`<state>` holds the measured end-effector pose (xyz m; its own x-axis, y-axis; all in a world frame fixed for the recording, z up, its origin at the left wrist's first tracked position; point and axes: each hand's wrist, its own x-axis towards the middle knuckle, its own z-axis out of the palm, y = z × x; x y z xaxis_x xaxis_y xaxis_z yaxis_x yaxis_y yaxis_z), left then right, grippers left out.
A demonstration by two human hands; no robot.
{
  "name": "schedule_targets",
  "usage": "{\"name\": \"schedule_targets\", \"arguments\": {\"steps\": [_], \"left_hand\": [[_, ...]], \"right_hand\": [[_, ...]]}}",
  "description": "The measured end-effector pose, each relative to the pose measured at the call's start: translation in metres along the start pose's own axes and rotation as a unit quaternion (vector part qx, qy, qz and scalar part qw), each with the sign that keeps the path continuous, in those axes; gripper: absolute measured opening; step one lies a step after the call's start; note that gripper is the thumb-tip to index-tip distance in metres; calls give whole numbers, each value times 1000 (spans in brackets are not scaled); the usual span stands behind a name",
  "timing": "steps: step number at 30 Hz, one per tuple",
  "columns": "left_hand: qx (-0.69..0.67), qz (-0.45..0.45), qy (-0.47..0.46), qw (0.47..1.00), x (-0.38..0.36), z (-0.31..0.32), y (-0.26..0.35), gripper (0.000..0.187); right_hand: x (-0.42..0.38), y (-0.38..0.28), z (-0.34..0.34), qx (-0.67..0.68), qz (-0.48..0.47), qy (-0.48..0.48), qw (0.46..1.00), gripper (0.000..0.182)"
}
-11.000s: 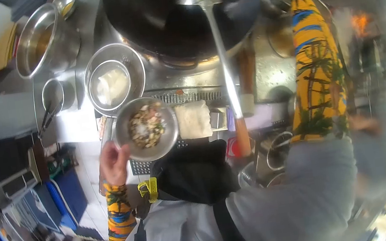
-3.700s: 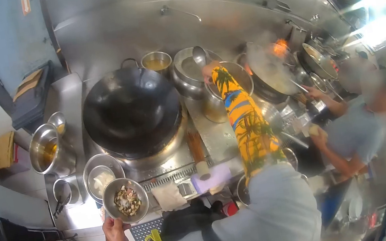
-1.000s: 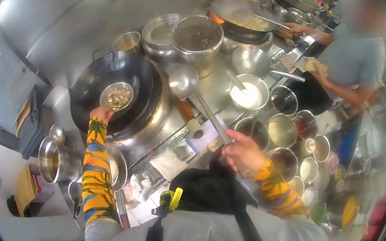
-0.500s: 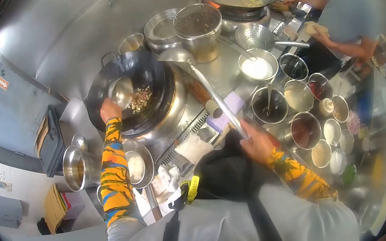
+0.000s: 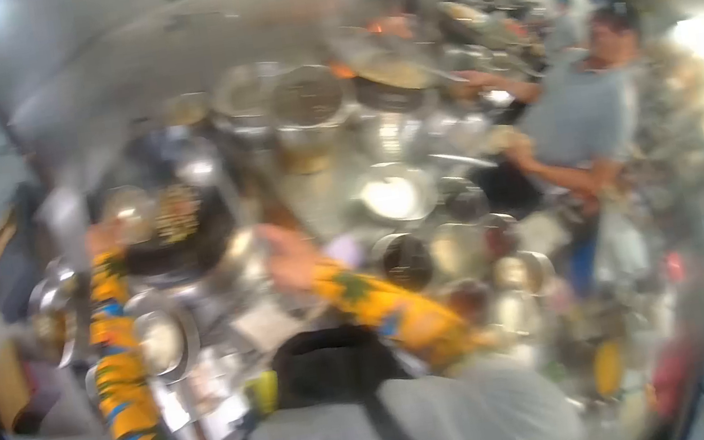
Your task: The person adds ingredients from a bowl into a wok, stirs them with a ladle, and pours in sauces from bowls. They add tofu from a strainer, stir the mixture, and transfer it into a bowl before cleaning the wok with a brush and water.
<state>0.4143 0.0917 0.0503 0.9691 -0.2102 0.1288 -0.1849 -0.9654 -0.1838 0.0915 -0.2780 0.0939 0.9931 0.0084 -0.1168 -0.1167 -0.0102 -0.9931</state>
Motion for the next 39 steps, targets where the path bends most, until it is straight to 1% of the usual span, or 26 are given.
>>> {"name": "schedule_targets", "arguments": {"steps": [1,2,3,4,5,7,8,9,11,13,14,15,17,18,19,20,21,23,24,27,28,31,32,35,36,39], "left_hand": [[115,126,22,985,19,31,-18,52],[-68,39,-31,996,31,48,-27,40],[-297,-66,-48,951,42,63,-36,32],[-460,-167,-24,872,41,54,-36,31],[-287,-113,47,950,34,50,-41,37],[-105,-121,81,984,-15,-40,0,55],[-117,-150,68,979,-23,-54,5,53],[-124,-169,86,974,-23,-51,5,51],[-144,-160,96,972,-20,-33,3,48],[-154,-164,94,970,-21,-30,8,46],[-167,-176,101,965,-23,-33,14,46],[-181,-187,106,960,-27,-34,20,46],[-198,-193,77,958,-30,-36,31,48],[-192,-182,65,962,-29,-31,35,43],[-323,-176,4,930,-20,-15,31,33],[-442,-186,-57,876,-10,1,27,25],[-607,-282,-70,739,-13,-7,45,19],[-701,-283,-50,653,-21,-22,67,17],[-742,-286,-43,605,-27,-22,68,17],[-796,-325,-27,511,-16,-5,68,20],[-795,-333,-42,505,-20,-9,74,23],[-791,-308,-72,524,-25,-20,95,22],[-797,-310,-52,515,-22,-15,96,21],[-783,-369,-56,498,-17,-15,93,20],[-825,-274,-57,490,-19,9,89,20],[-786,-321,-88,521,-26,-19,112,21]], "right_hand": [[13,-14,2,-87,-3,-14,996,67],[33,3,4,-157,-86,23,984,64],[52,18,9,-231,-162,73,957,63],[44,-5,15,-219,-60,45,973,61],[43,-10,22,-145,-5,26,989,62],[40,-21,36,2,107,-44,993,64],[42,-28,36,80,147,-40,985,60],[38,-31,34,157,197,-30,967,56],[40,-26,17,409,222,-78,882,43],[35,-33,7,491,217,-149,831,30],[30,-40,6,478,219,-165,834,31],[22,-49,7,449,199,-163,856,33],[13,-66,15,383,183,-145,894,49],[11,-74,20,307,170,-144,925,56],[9,-82,27,231,157,-140,950,64],[8,-85,32,156,142,-134,968,71],[6,-80,34,104,98,-130,981,72],[1,-62,39,6,14,-119,993,73],[-6,-63,37,-18,17,-92,995,71],[-18,-59,26,11,0,-69,998,66],[-21,-60,24,7,9,-66,998,66],[-25,-68,19,2,19,-60,998,67],[-26,-66,18,7,19,-57,998,67],[-31,-66,14,-9,6,-44,999,67],[-30,-66,14,1,6,-44,999,67],[-29,-69,14,15,-1,-40,999,70]]}}
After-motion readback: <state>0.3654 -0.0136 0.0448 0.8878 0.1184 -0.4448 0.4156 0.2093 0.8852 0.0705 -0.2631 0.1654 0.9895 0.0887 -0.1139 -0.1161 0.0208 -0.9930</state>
